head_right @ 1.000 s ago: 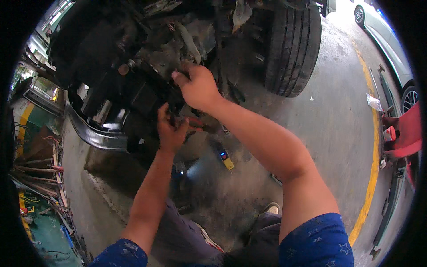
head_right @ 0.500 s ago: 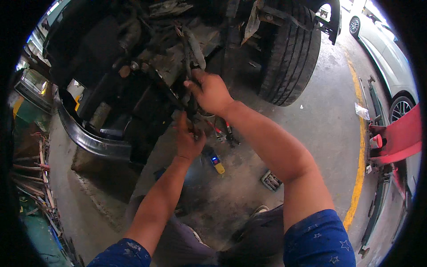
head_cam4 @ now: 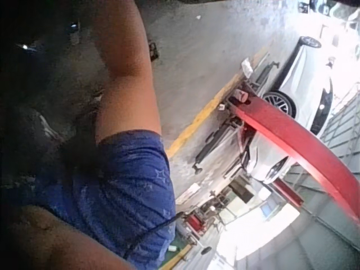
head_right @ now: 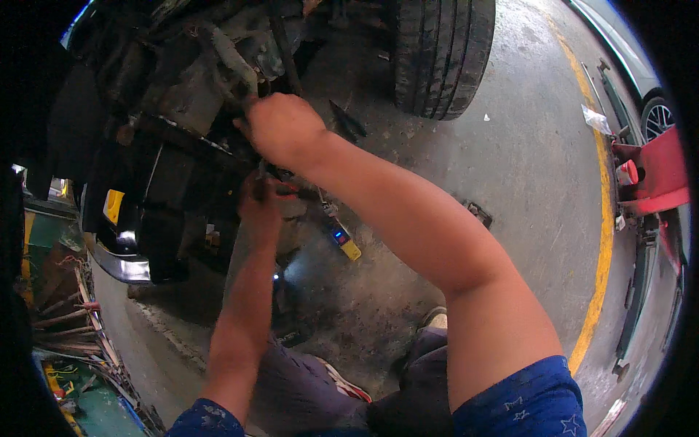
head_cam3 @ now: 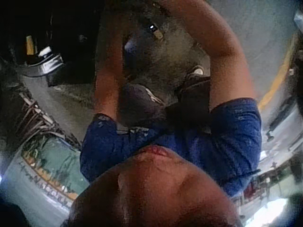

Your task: The person walks through an auto repair shop and retrieves a cordless impact wrench. They then kneel under a raised vehicle and use the wrench to remove bolts from the front suspension assembly, detaching a metal bracket.

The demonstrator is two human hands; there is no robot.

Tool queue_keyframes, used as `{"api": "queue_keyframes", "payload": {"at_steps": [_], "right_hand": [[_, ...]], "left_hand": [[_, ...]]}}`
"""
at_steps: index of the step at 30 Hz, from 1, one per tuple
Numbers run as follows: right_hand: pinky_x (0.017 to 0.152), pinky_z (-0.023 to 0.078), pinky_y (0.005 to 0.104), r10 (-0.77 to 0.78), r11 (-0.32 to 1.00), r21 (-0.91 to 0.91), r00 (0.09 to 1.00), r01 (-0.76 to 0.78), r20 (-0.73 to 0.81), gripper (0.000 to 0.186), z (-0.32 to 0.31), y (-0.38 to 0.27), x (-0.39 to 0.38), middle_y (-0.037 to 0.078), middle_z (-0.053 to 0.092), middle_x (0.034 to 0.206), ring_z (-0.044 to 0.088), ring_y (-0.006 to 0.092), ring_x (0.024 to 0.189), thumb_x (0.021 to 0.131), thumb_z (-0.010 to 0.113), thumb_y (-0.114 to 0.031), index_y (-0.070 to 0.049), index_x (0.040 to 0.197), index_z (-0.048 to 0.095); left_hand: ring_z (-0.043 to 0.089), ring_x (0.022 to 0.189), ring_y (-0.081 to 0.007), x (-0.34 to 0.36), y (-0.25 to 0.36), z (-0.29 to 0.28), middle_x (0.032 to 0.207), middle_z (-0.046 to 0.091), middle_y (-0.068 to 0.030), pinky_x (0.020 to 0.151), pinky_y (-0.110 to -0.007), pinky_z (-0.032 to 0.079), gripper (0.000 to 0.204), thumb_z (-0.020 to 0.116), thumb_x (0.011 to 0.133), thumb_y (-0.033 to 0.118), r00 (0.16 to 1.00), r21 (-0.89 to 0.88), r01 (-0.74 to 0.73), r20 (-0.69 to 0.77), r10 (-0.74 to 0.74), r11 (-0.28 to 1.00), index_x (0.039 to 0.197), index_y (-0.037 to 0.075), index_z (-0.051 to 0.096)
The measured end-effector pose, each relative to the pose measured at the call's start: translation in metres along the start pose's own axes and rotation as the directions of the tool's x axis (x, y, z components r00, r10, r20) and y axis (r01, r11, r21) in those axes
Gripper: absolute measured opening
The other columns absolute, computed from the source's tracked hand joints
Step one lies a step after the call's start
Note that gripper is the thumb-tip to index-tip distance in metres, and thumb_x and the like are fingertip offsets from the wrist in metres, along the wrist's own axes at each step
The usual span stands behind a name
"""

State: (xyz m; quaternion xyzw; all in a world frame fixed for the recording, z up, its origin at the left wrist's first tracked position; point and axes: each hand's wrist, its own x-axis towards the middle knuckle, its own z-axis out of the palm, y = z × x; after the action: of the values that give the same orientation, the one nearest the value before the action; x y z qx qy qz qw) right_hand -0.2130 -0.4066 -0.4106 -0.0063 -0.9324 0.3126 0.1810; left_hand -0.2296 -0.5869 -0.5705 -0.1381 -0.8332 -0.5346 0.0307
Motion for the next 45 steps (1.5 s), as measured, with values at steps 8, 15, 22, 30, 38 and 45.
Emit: {"api": "queue_keyframes", "payload": {"at_steps": [8,15,22,30,38,45], "right_hand": [[0.082,0.052,0.0490,0.091,0.859,0.510,0.964,0.052,-0.251,0.033,0.034,-0.021,-0.003,0.026,0.067,0.093,0.064,0.0456,0.093,0.095,0.060,-0.031,0.001,0.100,0.066],[0.099,0.046,0.0374,0.469,0.428,0.903,0.844,0.040,-0.260,0.042,0.113,-0.009,-0.071,0.022,0.064,0.123,0.063,0.0326,0.112,0.096,0.061,-0.029,0.002,0.125,0.062],[0.093,0.047,0.0309,0.472,0.098,0.993,0.875,0.070,-0.108,0.039,0.116,-0.019,-0.025,0.016,0.071,0.109,0.064,0.0197,0.103,0.098,0.061,-0.026,0.004,0.123,0.065],[0.097,0.042,0.0278,0.152,0.143,0.981,0.982,-0.134,0.112,0.038,0.094,0.004,0.000,0.004,0.068,0.115,0.057,0.0132,0.106,0.102,0.054,-0.027,-0.001,0.128,0.064],[0.110,0.035,0.0331,0.149,0.181,0.960,0.971,-0.214,0.189,0.045,0.078,0.000,0.002,0.011,0.060,0.137,0.053,0.0246,0.128,0.099,0.054,-0.036,-0.007,0.133,0.063],[0.111,0.036,0.0347,0.121,0.226,0.948,0.972,-0.226,0.202,0.072,0.045,-0.017,-0.005,0.015,0.058,0.140,0.052,0.0305,0.131,0.092,0.058,-0.059,-0.002,0.136,0.059]], "left_hand": [[0.065,0.110,-0.0319,0.002,0.044,-0.063,0.119,0.067,-0.0188,0.095,-0.038,0.051,0.043,0.068,0.091,0.021,0.954,0.497,-0.288,0.079,0.288,0.818,0.128,0.002,0.060],[0.070,0.093,-0.0283,-0.092,0.176,-0.186,0.105,0.071,-0.0163,0.083,-0.039,0.056,0.037,0.071,0.088,0.018,0.686,0.357,-0.700,0.577,0.443,0.619,0.119,0.001,0.065],[0.064,0.105,-0.0271,-0.032,0.203,-0.264,0.115,0.067,-0.0166,0.095,-0.038,0.049,0.028,0.056,0.094,0.009,0.690,0.542,-0.690,0.289,0.664,0.481,0.118,-0.004,0.064],[0.052,0.128,-0.0317,0.007,0.201,-0.233,0.132,0.060,-0.0184,0.112,-0.043,0.033,0.058,0.045,0.098,0.046,0.783,0.494,-0.622,0.391,0.484,0.607,0.126,-0.001,0.062],[0.052,0.128,-0.0331,0.003,0.199,-0.236,0.132,0.059,-0.0181,0.112,-0.044,0.033,0.054,0.050,0.096,0.044,0.807,0.497,-0.591,0.357,0.471,0.636,0.124,0.000,0.062],[0.051,0.125,-0.0340,0.001,0.207,-0.235,0.130,0.057,-0.0196,0.108,-0.044,0.036,0.048,0.058,0.095,0.037,0.810,0.483,-0.587,0.372,0.454,0.650,0.123,-0.001,0.062]]}}
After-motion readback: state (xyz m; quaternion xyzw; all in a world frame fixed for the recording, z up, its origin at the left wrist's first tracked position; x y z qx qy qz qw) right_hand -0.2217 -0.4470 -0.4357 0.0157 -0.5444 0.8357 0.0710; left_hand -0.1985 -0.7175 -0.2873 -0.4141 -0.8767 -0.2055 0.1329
